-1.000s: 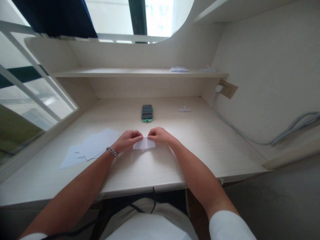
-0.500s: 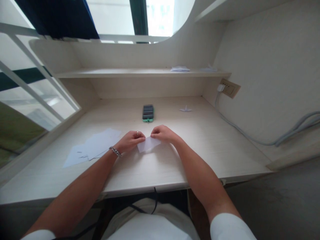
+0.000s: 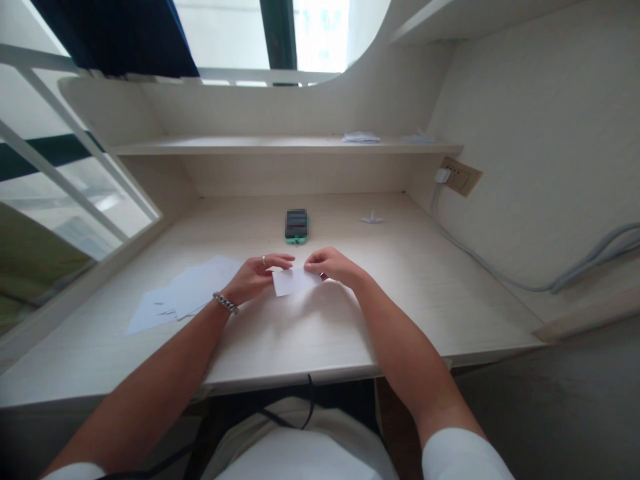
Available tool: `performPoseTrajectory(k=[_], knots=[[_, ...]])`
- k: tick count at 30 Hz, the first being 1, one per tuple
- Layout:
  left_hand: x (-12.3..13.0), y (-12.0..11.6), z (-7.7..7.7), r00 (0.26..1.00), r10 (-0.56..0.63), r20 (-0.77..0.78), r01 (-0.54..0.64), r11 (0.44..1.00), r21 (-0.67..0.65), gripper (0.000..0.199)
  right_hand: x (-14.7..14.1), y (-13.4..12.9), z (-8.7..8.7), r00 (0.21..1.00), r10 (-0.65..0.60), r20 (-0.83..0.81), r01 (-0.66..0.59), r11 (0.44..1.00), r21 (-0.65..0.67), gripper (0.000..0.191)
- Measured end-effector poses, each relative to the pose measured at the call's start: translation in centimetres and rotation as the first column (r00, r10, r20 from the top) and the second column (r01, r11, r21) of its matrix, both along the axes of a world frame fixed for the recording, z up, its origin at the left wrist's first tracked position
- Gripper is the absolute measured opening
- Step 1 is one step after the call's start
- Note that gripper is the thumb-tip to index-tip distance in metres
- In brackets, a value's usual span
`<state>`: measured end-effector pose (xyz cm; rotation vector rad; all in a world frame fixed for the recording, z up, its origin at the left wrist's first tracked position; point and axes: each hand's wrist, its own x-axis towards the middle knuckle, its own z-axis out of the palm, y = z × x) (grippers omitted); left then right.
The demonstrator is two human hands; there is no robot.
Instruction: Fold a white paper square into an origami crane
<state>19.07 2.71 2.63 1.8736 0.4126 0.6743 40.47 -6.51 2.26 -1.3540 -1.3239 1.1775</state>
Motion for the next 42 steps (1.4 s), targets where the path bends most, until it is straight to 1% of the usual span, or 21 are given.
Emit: performPoseTrajectory(k=[1,3,5,7,9,11,13,17,22,28,30,34,38,42], knots=[[0.1,-0.2,0.0,1.0,-0.006,0.017,0.006,1.0,-0.029,0.028,-0.2,0.1,-0.1,1.0,0.017,-0.002,-0.017,1.0,0.0,0.028],[0.1,-0.4,0.1,0.999,0.045,0.018,-0.043,0.995,-0.085,0.028,-0.4,0.1,-0.2,1.0,0.01,0.015,-0.01,1.0,0.005,0.028],[0.2,-0.3,0.1,0.993,0.117,0.002,-0.116,0.984,-0.136,0.031,-0.3,0.1,-0.1,0.998,-0.064,0.005,0.064,0.998,0.017,0.03],[0.3,-0.2,0.0,0.989,0.148,-0.007,-0.147,0.973,-0.178,0.031,-0.4,0.0,0.3,0.989,-0.131,-0.072,0.134,0.99,0.032,0.036],[0.4,0.0,-0.1,0.988,0.154,-0.013,-0.153,0.967,-0.203,0.029,-0.6,-0.1,0.6,0.984,-0.12,-0.135,0.13,0.989,0.07,0.043],[0.5,0.0,-0.1,0.988,0.152,-0.026,-0.154,0.966,-0.209,0.027,-1.0,-0.1,0.7,0.988,-0.11,-0.108,0.123,0.984,0.128,0.042],[0.5,-0.1,-0.2,0.99,0.14,-0.032,-0.144,0.967,-0.21,0.027,-1.6,0.1,0.4,0.989,-0.136,-0.066,0.146,0.972,0.185,0.039],[0.6,-0.3,-0.2,0.991,0.134,-0.026,-0.136,0.968,-0.211,0.03,-2.2,0.5,-0.2,0.983,-0.175,-0.046,0.181,0.957,0.227,0.033],[0.7,-0.2,-0.6,0.985,0.173,-0.007,-0.171,0.969,-0.178,0.036,-2.4,0.5,-0.3,0.982,-0.18,-0.053,0.187,0.962,0.197,0.032],[0.7,-0.3,-0.7,0.984,0.176,-0.025,-0.177,0.97,-0.166,0.035,-2.7,0.5,-0.2,0.986,-0.149,-0.067,0.156,0.983,0.098,0.032],[0.7,-0.4,-0.6,0.986,0.166,-0.021,-0.167,0.966,-0.198,0.036,-2.8,0.5,-0.2,0.985,-0.155,-0.077,0.161,0.983,0.091,0.032],[0.6,-0.5,-0.4,0.99,0.14,0.012,-0.132,0.953,-0.273,0.042,-2.7,0.5,0.0,0.973,-0.198,-0.115,0.211,0.97,0.119,0.032],[0.6,-0.5,-0.2,0.984,0.177,-0.01,-0.173,0.943,-0.283,0.037,-2.4,0.2,0.4,0.977,-0.169,-0.127,0.18,0.98,0.08,0.028],[0.6,-0.6,-0.1,0.983,0.186,0.012,-0.174,0.941,-0.289,0.035,-2.4,-0.1,0.7,0.974,-0.155,-0.166,0.169,0.983,0.072,0.027]])
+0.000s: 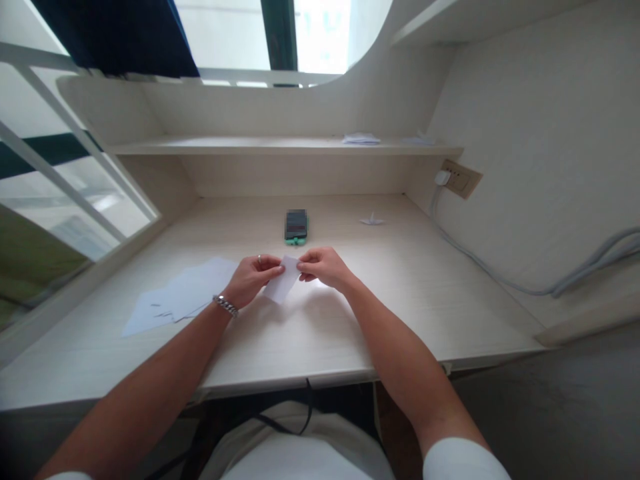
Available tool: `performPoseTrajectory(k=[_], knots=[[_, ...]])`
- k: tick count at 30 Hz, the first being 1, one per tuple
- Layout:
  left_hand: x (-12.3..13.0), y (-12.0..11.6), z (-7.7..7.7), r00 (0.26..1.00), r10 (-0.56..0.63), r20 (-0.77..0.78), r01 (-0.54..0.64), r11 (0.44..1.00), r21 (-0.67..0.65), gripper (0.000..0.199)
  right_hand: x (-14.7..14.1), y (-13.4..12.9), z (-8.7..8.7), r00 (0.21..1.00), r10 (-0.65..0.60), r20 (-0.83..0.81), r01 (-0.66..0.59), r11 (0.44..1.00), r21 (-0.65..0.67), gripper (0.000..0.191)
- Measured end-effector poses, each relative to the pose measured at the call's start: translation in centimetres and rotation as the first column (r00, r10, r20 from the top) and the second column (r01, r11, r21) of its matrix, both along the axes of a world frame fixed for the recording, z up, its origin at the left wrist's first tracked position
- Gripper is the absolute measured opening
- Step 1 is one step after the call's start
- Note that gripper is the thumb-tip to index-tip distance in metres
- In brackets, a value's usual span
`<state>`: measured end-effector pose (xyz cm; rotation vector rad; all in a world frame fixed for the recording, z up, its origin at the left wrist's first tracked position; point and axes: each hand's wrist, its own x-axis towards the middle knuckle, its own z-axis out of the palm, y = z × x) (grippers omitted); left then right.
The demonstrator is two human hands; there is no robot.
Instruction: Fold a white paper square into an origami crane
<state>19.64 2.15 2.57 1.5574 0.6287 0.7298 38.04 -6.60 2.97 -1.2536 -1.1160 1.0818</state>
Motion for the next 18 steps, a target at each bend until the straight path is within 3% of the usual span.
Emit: performPoseTrajectory(k=[18], knots=[[-0.17,0.01,0.42,0.999,0.042,0.033,-0.039,0.997,-0.07,0.035,0.59,-0.35,0.36,0.995,0.064,-0.08,-0.064,0.998,0.004,0.028]])
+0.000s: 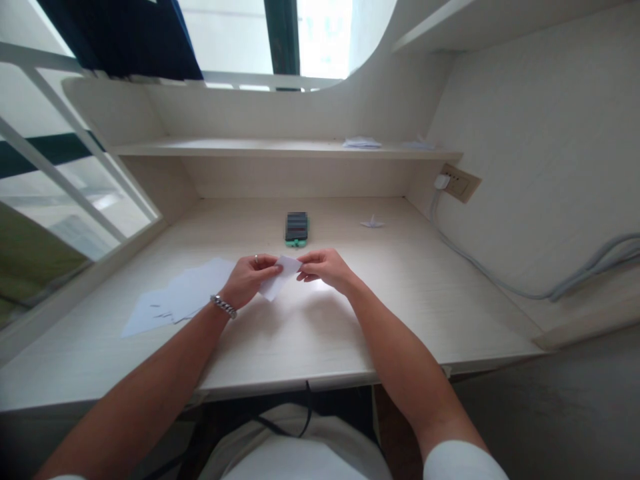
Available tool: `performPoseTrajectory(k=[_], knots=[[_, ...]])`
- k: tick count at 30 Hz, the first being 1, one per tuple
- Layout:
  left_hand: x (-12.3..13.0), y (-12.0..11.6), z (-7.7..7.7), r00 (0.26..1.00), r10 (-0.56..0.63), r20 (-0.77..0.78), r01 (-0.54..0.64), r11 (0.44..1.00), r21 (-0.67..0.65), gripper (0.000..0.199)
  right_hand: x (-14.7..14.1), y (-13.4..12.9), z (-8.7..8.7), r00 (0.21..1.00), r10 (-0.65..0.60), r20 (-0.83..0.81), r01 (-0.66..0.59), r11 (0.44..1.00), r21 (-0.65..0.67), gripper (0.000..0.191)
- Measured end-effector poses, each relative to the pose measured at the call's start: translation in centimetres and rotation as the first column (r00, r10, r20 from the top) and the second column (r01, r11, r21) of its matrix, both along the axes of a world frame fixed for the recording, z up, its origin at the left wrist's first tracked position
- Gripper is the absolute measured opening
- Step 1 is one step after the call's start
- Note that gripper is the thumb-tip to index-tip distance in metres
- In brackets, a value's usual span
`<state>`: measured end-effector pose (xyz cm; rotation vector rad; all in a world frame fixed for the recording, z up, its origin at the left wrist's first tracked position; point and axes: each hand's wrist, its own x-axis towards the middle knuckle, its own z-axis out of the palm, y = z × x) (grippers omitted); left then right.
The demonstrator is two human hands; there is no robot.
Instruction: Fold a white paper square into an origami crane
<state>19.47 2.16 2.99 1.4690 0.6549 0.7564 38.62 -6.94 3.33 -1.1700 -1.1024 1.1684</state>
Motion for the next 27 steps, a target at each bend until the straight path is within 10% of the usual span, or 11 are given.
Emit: performPoseTrajectory(k=[27], knots=[[-0.01,-0.41,0.0,0.999,0.033,-0.002,-0.032,0.995,0.098,0.03,-0.73,0.32,-0.8,0.99,-0.032,-0.134,0.038,0.998,0.04,0.028]])
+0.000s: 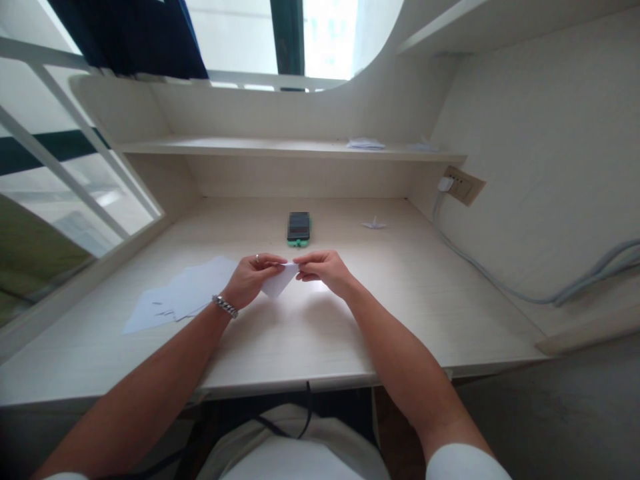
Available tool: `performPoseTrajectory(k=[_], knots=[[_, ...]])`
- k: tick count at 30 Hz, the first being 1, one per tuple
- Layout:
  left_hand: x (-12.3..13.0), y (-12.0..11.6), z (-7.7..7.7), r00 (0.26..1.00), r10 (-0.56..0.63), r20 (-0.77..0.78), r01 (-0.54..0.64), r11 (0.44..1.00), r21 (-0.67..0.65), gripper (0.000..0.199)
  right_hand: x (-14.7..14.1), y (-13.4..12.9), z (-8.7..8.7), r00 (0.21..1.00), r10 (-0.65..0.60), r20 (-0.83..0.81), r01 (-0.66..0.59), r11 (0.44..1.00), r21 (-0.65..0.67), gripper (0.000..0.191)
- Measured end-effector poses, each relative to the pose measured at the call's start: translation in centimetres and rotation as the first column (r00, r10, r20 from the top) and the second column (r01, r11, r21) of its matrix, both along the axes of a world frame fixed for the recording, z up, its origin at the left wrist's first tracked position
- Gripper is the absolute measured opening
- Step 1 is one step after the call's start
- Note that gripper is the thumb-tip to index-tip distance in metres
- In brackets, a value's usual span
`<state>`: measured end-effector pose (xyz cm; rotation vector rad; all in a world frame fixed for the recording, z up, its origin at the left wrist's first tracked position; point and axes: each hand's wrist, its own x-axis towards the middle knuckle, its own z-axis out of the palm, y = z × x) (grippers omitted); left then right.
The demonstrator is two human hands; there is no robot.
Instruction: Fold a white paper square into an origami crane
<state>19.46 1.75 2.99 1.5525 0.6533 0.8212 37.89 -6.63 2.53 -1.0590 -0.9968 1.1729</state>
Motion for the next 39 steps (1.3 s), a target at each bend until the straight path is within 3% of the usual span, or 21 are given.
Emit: performPoseTrajectory(k=[8,14,21,25,30,39], knots=[[0.1,-0.1,0.0,0.999,0.026,-0.018,-0.026,0.999,0.045,0.022,-0.1,-0.1,0.0,1.0,-0.004,0.028,0.004,1.0,-0.008,0.029],[0.0,0.0,-0.1,1.0,0.019,0.011,-0.02,0.996,0.084,0.018,0.2,-0.1,-0.1,0.998,0.058,0.001,-0.058,0.998,0.017,0.031],[-0.1,-0.1,0.1,0.997,0.062,-0.043,-0.052,0.978,0.204,0.016,0.2,-0.3,0.6,0.996,0.078,-0.041,-0.08,0.996,-0.041,0.028],[-0.2,0.0,-0.1,0.995,0.054,-0.084,-0.031,0.966,0.255,0.017,-0.1,-0.3,0.6,0.999,0.05,0.02,-0.049,0.997,-0.056,0.026],[-0.2,0.2,-0.5,0.995,-0.003,-0.103,0.029,0.966,0.258,0.022,-0.7,-0.2,0.2,0.988,0.034,0.148,-0.026,0.998,-0.051,0.038],[-0.2,0.2,-0.4,0.997,-0.011,-0.079,0.028,0.974,0.224,0.023,-0.6,0.0,0.2,0.994,0.012,0.112,-0.003,0.997,-0.08,0.04]])
